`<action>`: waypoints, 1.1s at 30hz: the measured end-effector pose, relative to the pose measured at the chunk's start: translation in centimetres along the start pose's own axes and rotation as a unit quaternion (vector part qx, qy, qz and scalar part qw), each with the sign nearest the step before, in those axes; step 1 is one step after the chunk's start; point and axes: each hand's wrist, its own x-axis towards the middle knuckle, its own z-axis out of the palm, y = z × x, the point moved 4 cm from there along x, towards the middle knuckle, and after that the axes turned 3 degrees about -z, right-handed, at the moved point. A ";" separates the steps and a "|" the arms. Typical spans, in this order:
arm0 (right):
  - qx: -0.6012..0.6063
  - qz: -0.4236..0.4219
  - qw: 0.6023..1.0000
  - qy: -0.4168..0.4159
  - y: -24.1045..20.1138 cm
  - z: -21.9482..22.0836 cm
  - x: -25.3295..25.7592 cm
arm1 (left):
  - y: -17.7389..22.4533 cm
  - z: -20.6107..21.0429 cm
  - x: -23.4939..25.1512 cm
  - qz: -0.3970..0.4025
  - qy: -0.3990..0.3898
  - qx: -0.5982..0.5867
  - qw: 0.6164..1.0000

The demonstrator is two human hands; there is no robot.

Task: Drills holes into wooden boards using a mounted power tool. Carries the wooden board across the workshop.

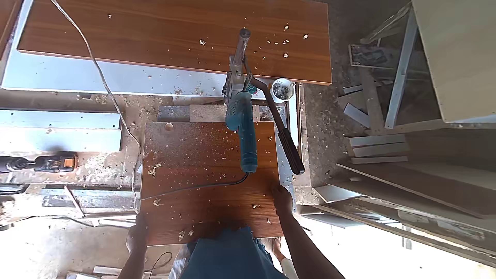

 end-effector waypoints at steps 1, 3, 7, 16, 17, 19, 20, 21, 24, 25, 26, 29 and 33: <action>-0.006 0.002 1.000 -0.004 -0.3 0.2 -0.2 | -0.1 -0.2 0.4 0.002 0.000 -0.001 1.000; -0.008 -0.002 1.000 -0.007 -0.9 0.7 -0.8 | -0.4 -0.7 1.3 0.006 -0.003 0.000 1.000; -0.019 -0.010 1.000 -0.014 -1.7 1.9 -1.4 | -1.0 -1.7 3.2 0.011 0.005 -0.005 1.000; -0.045 -0.006 0.999 -0.016 -4.3 3.7 -3.4 | -1.9 -3.8 7.1 0.015 -0.045 0.009 0.999; -0.045 -0.008 0.999 -0.014 -4.3 4.0 -3.5 | -2.1 -3.9 7.5 0.016 -0.052 0.002 0.999; -0.035 -0.010 0.999 -0.006 -4.2 4.5 -3.5 | -2.3 -4.2 8.0 0.020 -0.066 0.000 0.998; -0.030 -0.011 0.999 -0.005 -4.2 4.7 -3.5 | -2.3 -4.3 8.2 0.023 -0.071 0.004 0.997; -0.027 -0.013 1.000 -0.006 -4.2 5.0 -3.5 | -2.4 -4.5 8.5 0.026 -0.075 0.006 0.997; -0.020 -0.013 1.000 0.002 -4.2 5.7 -3.7 | -3.4 -4.5 10.1 0.031 -0.086 -0.027 0.995; -0.022 -0.015 1.000 0.006 -4.3 5.9 -3.8 | -3.7 -4.5 10.6 0.028 -0.090 -0.039 0.995; -0.027 -0.021 0.999 0.008 -4.4 6.1 -4.0 | -3.9 -4.6 11.0 0.023 -0.095 -0.050 0.994; -0.017 -0.029 0.999 0.018 -4.7 6.7 -4.3 | -3.8 -5.2 11.4 0.013 -0.103 -0.063 0.993; 0.017 -0.030 0.999 0.032 -4.9 7.5 -4.6 | -4.0 -5.7 12.1 0.019 -0.108 -0.070 0.991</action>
